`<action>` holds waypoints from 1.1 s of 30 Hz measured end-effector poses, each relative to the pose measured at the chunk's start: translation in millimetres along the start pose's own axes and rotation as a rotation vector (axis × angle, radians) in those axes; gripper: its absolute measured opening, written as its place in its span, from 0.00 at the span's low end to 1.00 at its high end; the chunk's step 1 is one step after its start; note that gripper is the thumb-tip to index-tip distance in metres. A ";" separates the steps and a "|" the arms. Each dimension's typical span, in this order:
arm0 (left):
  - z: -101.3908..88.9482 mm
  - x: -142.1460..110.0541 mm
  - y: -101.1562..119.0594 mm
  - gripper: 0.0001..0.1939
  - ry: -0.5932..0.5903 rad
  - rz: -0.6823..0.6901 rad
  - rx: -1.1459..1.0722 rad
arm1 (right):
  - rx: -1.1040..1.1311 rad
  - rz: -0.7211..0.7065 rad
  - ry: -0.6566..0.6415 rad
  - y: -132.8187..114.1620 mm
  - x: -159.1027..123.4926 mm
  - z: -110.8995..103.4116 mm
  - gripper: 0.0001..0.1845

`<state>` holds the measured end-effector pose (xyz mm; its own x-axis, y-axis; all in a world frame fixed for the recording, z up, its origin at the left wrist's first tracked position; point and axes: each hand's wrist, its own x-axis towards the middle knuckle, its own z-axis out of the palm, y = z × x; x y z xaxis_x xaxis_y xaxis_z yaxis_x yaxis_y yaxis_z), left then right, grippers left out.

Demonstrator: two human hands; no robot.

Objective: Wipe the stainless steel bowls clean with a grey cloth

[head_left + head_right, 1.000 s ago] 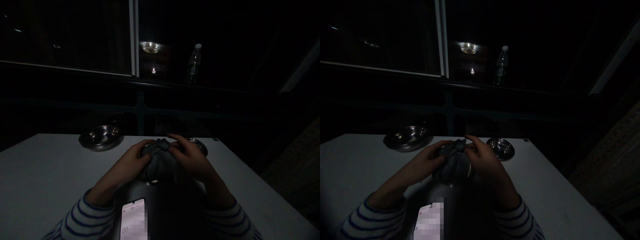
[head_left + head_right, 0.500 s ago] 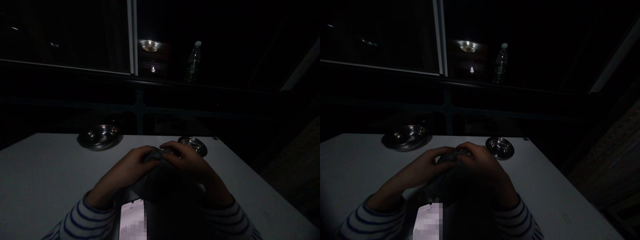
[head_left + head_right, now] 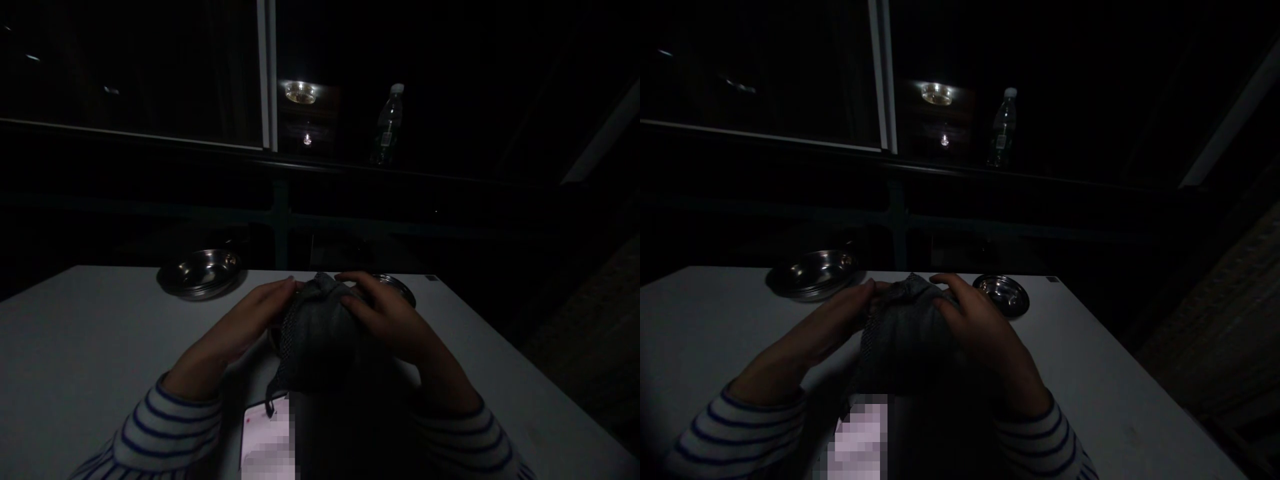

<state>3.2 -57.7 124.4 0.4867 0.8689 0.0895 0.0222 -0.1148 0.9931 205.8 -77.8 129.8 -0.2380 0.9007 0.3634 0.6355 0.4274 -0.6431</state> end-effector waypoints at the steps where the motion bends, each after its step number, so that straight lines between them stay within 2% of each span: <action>1: -0.5 -0.2 -0.3 0.21 0.010 -0.012 -0.035 | -0.002 -0.013 0.012 -0.4 -0.3 -0.3 0.16; 4: -1.4 -0.1 -2.1 0.16 0.033 -0.033 -0.014 | 0.011 -0.069 0.010 -1.6 -1.2 -0.9 0.15; 6: -2.3 -0.1 -3.8 0.14 0.000 -0.039 -0.011 | 0.031 -0.090 -0.006 -2.3 -1.3 -0.9 0.12; 10: -4.0 0.0 -5.7 0.15 -0.036 -0.055 -0.035 | 0.065 -0.120 -0.012 -2.6 -0.8 -0.4 0.08; 16: 0.3 0.6 -1.6 0.15 -0.094 -0.032 0.056 | 0.076 -0.149 -0.058 -3.0 -2.6 0.1 0.07; 18: 0.0 1.0 -1.1 0.15 -0.043 -0.039 0.074 | 0.103 -0.170 -0.076 -3.1 -4.2 -0.9 0.07; 21: -4.5 1.9 -2.2 0.16 0.099 -0.017 0.104 | 0.120 -0.216 -0.120 -1.2 -6.1 -3.6 0.08; 27: -14.2 1.6 -1.1 0.20 0.317 0.032 0.160 | 0.017 -0.223 -0.166 6.8 -6.3 -7.9 0.11; 33: -16.0 -0.8 3.5 0.20 0.344 0.012 0.146 | -0.072 -0.199 -0.247 7.5 -7.5 -12.1 0.14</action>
<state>-11.1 -51.1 128.9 0.1667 0.9752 0.1457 0.1543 -0.1718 0.9730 221.3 -82.3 130.4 -0.5280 0.7955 0.2973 0.6066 0.5983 -0.5235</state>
